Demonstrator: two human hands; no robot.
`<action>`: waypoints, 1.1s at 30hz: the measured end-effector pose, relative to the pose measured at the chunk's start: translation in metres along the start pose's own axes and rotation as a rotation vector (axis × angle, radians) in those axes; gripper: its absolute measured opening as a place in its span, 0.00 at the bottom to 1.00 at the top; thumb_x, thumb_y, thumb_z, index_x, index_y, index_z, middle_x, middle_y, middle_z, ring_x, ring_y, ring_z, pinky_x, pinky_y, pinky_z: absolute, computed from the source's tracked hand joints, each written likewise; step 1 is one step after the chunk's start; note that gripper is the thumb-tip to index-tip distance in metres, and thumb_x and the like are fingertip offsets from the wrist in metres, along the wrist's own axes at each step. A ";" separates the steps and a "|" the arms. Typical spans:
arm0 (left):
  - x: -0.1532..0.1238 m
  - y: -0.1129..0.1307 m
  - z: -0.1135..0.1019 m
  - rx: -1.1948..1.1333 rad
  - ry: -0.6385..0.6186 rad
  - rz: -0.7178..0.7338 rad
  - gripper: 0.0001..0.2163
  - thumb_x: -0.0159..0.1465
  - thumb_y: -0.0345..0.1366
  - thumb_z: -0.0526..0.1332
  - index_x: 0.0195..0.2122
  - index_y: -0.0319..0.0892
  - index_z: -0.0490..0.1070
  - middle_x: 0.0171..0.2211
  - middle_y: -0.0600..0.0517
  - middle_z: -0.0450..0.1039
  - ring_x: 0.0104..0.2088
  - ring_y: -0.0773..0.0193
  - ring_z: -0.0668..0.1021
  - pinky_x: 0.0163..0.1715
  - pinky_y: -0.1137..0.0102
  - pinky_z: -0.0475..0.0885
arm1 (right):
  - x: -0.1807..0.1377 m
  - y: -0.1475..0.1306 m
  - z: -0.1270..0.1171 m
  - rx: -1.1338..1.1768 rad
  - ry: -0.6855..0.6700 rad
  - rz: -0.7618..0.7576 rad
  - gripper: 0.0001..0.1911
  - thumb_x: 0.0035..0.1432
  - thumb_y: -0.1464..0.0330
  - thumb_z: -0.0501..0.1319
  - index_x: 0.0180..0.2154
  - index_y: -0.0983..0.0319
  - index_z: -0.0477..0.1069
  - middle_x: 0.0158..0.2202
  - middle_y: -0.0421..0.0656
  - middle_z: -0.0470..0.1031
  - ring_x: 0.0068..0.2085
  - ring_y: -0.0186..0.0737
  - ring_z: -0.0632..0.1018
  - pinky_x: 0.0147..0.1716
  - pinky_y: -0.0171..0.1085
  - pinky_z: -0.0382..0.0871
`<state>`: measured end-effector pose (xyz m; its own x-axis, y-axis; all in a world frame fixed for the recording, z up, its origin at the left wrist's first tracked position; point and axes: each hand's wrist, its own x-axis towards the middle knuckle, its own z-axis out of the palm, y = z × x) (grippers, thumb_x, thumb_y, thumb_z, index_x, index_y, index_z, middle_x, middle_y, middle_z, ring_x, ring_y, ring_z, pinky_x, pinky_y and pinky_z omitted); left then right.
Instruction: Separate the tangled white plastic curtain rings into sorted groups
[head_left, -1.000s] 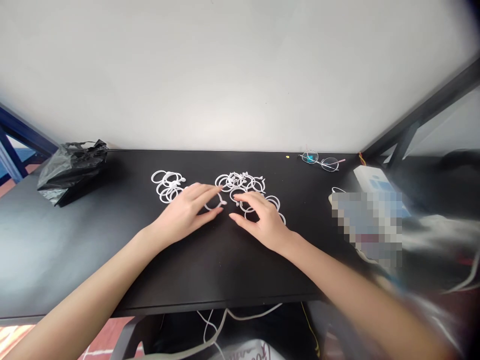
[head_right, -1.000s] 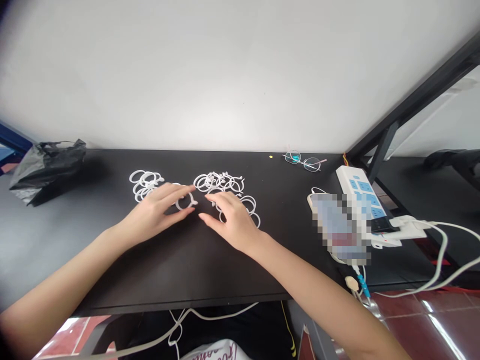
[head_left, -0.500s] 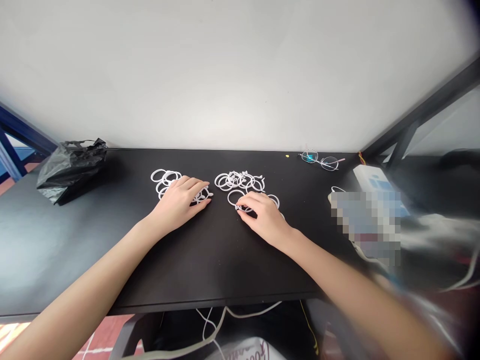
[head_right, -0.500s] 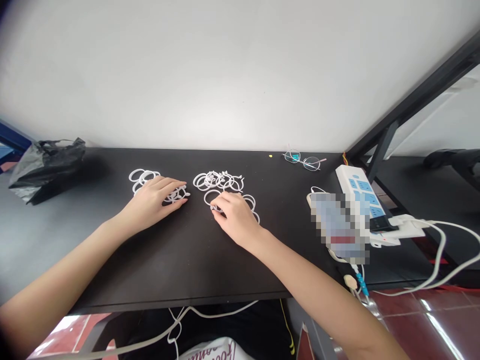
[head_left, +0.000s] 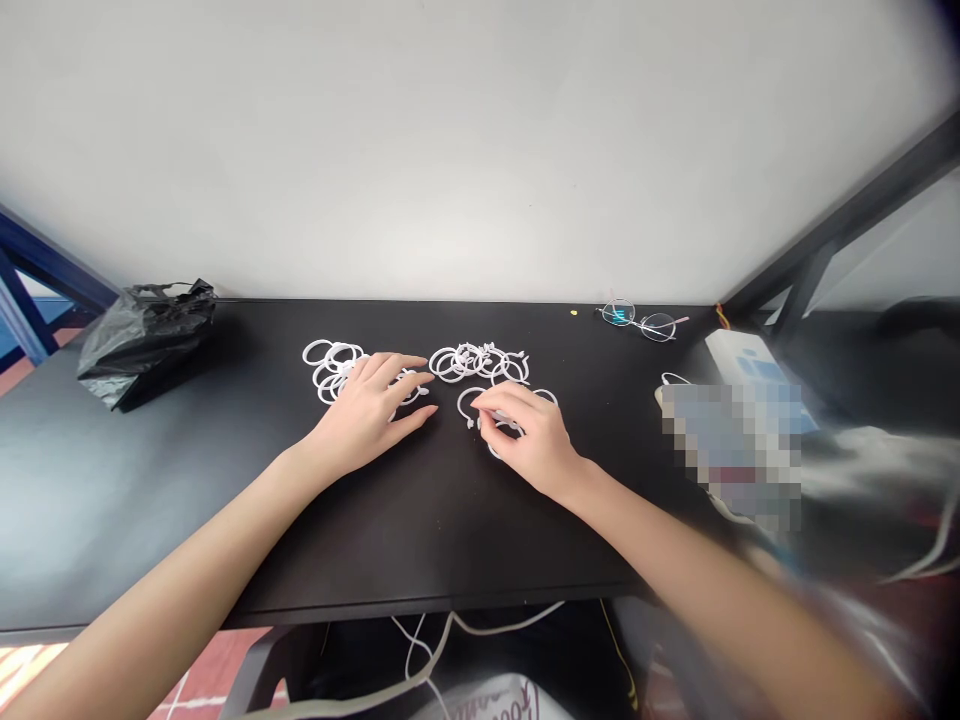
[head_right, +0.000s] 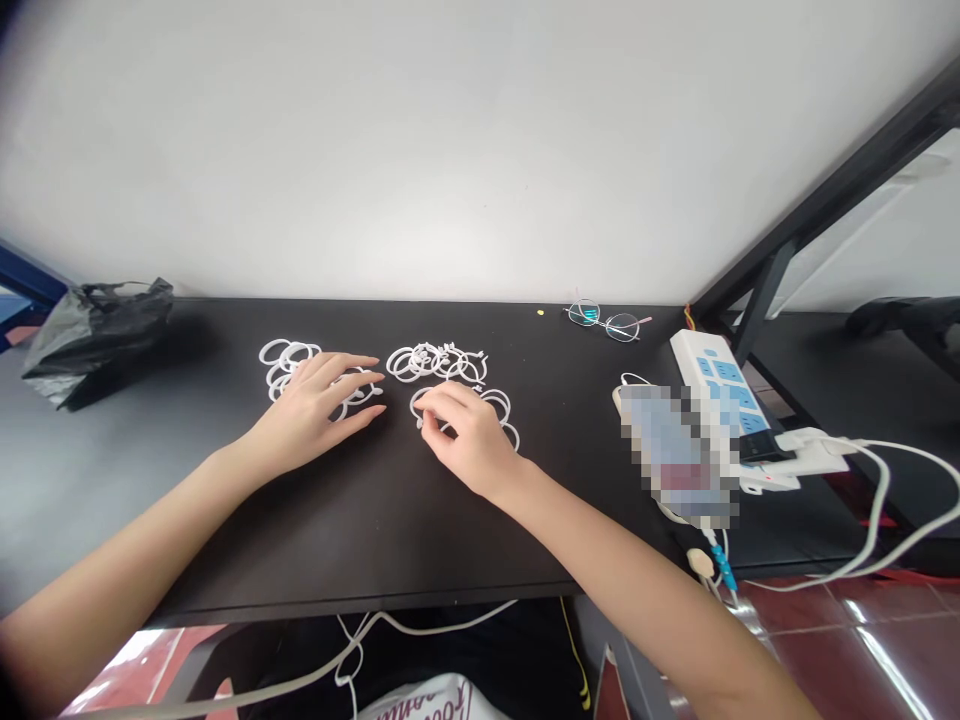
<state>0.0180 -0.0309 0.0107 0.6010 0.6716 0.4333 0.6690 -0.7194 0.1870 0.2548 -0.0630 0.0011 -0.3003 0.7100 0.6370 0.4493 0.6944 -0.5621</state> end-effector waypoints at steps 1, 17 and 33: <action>0.001 0.002 -0.001 -0.022 0.002 0.018 0.12 0.68 0.39 0.58 0.51 0.43 0.70 0.53 0.42 0.71 0.51 0.50 0.73 0.51 0.52 0.68 | 0.001 -0.002 -0.001 -0.002 0.046 -0.026 0.11 0.61 0.77 0.55 0.38 0.60 0.74 0.35 0.44 0.78 0.35 0.38 0.79 0.36 0.38 0.77; -0.004 0.051 0.000 -0.650 -0.141 -0.132 0.21 0.67 0.36 0.60 0.61 0.45 0.59 0.44 0.49 0.73 0.41 0.63 0.76 0.45 0.65 0.74 | 0.002 -0.019 -0.005 0.077 0.243 -0.192 0.12 0.61 0.80 0.59 0.39 0.58 0.74 0.38 0.46 0.81 0.38 0.40 0.82 0.31 0.37 0.79; 0.004 0.047 -0.002 -1.274 -0.338 -0.266 0.10 0.68 0.31 0.57 0.48 0.38 0.71 0.39 0.48 0.77 0.40 0.63 0.80 0.46 0.67 0.75 | 0.000 -0.019 -0.002 0.207 0.209 -0.160 0.10 0.59 0.81 0.62 0.38 0.61 0.75 0.38 0.46 0.81 0.36 0.39 0.82 0.31 0.36 0.79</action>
<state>0.0509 -0.0624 0.0228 0.7184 0.6936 0.0533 0.0230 -0.1003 0.9947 0.2480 -0.0763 0.0125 -0.1649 0.5652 0.8083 0.2237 0.8196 -0.5275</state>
